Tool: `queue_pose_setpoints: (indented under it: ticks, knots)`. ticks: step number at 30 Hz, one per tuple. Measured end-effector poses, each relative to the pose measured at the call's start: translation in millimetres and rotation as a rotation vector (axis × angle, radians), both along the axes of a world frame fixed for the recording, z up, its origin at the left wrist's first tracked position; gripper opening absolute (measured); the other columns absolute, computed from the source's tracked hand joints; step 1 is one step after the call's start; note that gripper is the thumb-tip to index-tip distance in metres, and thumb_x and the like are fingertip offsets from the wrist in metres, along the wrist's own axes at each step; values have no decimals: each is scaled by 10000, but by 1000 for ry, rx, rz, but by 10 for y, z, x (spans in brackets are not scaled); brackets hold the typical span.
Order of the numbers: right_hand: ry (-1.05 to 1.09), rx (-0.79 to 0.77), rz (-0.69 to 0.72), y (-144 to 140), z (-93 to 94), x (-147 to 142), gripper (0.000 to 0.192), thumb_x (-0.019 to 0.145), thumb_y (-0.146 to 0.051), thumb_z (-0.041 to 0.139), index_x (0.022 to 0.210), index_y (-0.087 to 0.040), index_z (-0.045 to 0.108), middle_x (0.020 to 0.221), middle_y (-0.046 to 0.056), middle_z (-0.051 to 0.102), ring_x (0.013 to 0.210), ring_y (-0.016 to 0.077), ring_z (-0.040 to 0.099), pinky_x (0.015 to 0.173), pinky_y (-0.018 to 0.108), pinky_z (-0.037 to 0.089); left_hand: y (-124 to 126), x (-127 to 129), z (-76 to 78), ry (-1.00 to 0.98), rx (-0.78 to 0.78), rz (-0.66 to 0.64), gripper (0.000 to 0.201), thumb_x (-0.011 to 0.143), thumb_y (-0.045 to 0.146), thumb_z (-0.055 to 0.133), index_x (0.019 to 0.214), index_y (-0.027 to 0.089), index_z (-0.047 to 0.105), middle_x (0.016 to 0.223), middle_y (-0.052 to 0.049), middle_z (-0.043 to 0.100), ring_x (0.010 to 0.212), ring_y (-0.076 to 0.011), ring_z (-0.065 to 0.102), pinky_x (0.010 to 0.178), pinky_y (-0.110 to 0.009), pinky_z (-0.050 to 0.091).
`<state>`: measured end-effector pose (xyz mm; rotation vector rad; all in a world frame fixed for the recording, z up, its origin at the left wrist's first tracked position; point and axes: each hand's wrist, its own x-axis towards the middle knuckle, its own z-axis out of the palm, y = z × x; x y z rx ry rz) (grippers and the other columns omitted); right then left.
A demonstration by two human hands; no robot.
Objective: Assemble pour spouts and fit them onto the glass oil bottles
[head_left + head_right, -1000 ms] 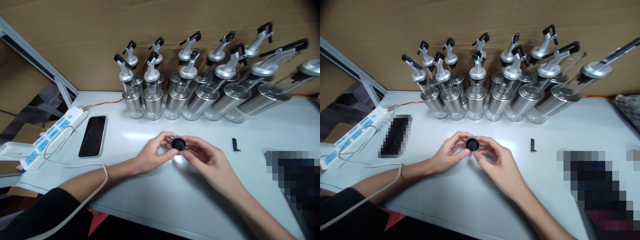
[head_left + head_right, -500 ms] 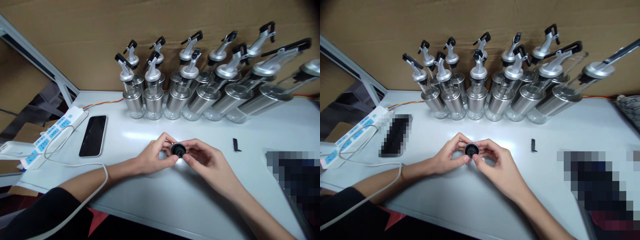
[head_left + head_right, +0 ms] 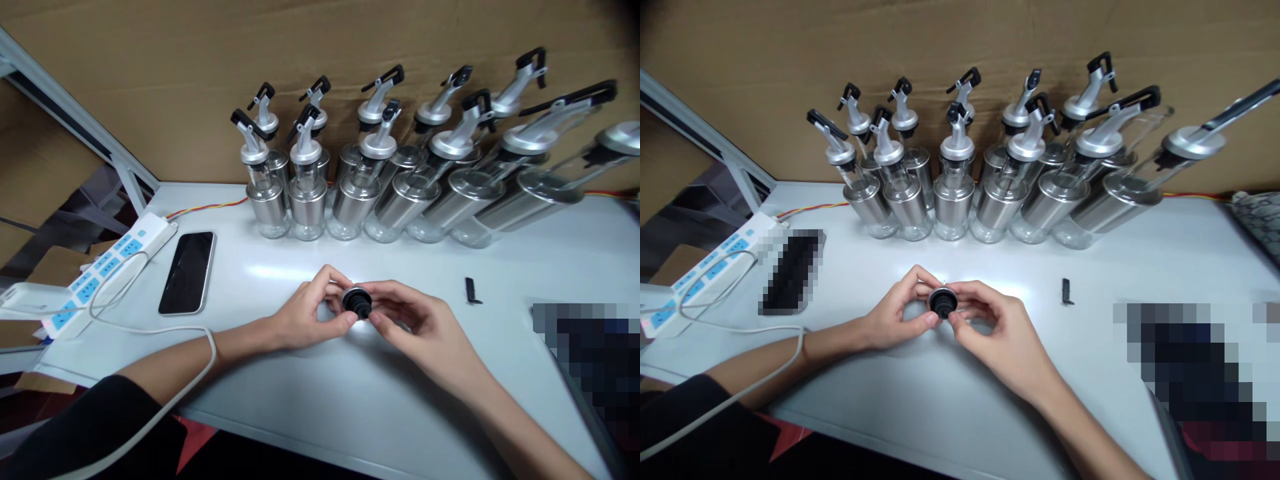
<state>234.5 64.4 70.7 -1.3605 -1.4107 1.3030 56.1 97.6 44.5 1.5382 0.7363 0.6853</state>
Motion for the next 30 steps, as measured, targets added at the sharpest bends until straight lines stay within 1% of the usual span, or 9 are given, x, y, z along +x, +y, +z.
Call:
queue_pose_setpoints:
  ticks: [3,6,8,11,15,18,20,24,30]
  knots:
    - [-9,4,6,0,5,-1,230,699,-256,653,921,-202,682,935,74,739,791,209,710,762,343,583,1,13,0,9,29,11,297,755,283,593,957,199,392,768,-4,568,697,-127,555,669,-257,444]
    - [-14,6,28,-5,-10,-12,206,713,-244,634,912,-201,666,945,70,732,804,197,706,768,326,579,-6,25,-20,15,66,41,298,727,267,584,941,197,389,740,8,554,652,-115,524,624,-241,423]
    - [-26,17,47,-13,-27,-20,189,722,-227,619,907,-197,647,941,67,725,778,180,698,747,307,575,-14,25,-32,28,87,53,296,695,246,579,918,197,392,720,15,550,625,-110,510,595,-233,409]
    - [-66,58,82,-24,-49,-25,178,716,-199,612,893,-197,622,903,53,716,736,164,674,714,290,559,-25,16,-38,55,81,38,293,652,225,582,878,202,397,715,19,570,603,-108,521,576,-225,409]
    - [-104,81,114,-31,-56,-26,148,708,-182,596,855,-203,592,828,31,699,730,164,639,698,281,527,-28,5,-32,112,82,18,291,624,228,586,840,211,392,673,36,574,551,-100,508,533,-213,403]
    - [-126,82,124,-40,-48,-34,122,697,-176,583,816,-203,573,737,6,656,662,143,588,635,256,495,-27,8,-19,171,138,25,273,608,221,571,810,216,388,628,49,557,521,-97,485,521,-218,392]
    - [-126,78,123,-46,-45,-40,110,696,-174,576,801,-202,569,710,-3,632,643,135,565,615,247,474,-25,13,-7,203,194,34,254,603,218,556,791,217,385,579,65,525,495,-93,464,517,-220,383]
    - [-106,45,142,-47,-61,-47,99,713,-162,561,802,-205,570,735,-2,634,699,150,590,658,258,460,-23,23,13,221,263,32,213,600,227,511,765,215,378,505,87,452,436,-81,416,489,-211,356]
    - [-115,51,128,-57,-90,-48,63,721,-178,581,768,-206,549,723,1,627,689,154,588,642,261,458,-33,26,4,214,339,33,173,608,228,477,751,213,381,493,85,425,424,-82,395,520,-232,374]
